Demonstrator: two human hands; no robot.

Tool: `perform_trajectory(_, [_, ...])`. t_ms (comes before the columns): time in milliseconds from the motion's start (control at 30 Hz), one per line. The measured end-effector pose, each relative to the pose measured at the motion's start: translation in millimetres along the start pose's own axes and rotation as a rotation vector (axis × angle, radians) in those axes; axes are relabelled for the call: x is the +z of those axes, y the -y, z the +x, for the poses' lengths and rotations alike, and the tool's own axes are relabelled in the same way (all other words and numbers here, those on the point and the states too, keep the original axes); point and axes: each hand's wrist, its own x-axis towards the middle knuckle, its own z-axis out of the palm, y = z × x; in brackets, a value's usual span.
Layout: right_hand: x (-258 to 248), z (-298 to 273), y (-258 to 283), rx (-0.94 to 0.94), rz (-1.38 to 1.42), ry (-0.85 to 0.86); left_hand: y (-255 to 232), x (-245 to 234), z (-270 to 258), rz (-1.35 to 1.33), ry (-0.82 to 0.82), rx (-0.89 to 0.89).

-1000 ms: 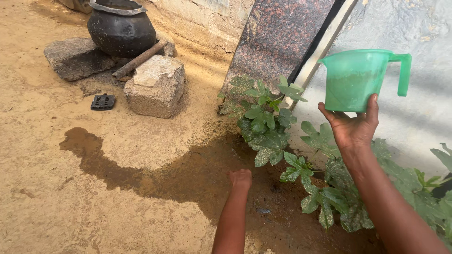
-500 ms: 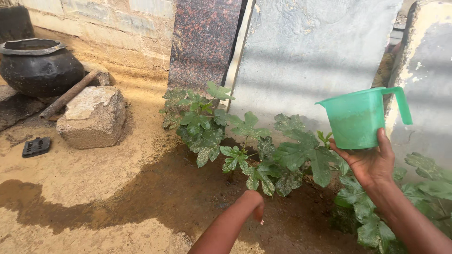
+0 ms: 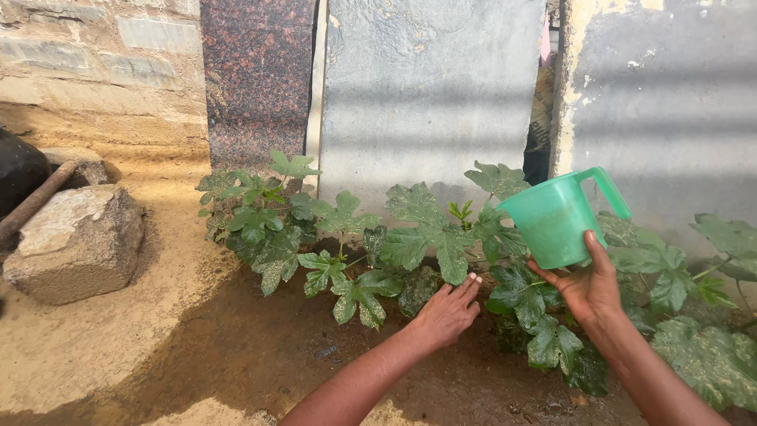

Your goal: The person waters several plants using a small green pitcher filled with water from a white bucket, then picks small pieces of debris or pests off the leaves by hand.

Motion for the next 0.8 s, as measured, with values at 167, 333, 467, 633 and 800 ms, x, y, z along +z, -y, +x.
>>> perform_trajectory(167, [-1, 13, -15, 0.014, 0.033, -0.011, 7, 31, -18, -0.008, 0.088, 0.000])
perform_trajectory(333, [5, 22, -26, 0.030, 0.067, -0.032, 20, 46, -38, -0.096, 0.301, -0.076])
perform_trajectory(467, [9, 23, -27, 0.030, 0.100, -0.039, 27, 57, -37, -0.083, 0.303, -0.119])
perform_trajectory(633, [26, 12, -15, 0.021, 0.124, -0.060, 32, 35, -39, -0.057, 0.313, -0.169])
perform_trajectory(800, [53, -5, -9, 0.043, 0.128, 0.031, 51, 24, -41, -0.094, 0.265, -0.352])
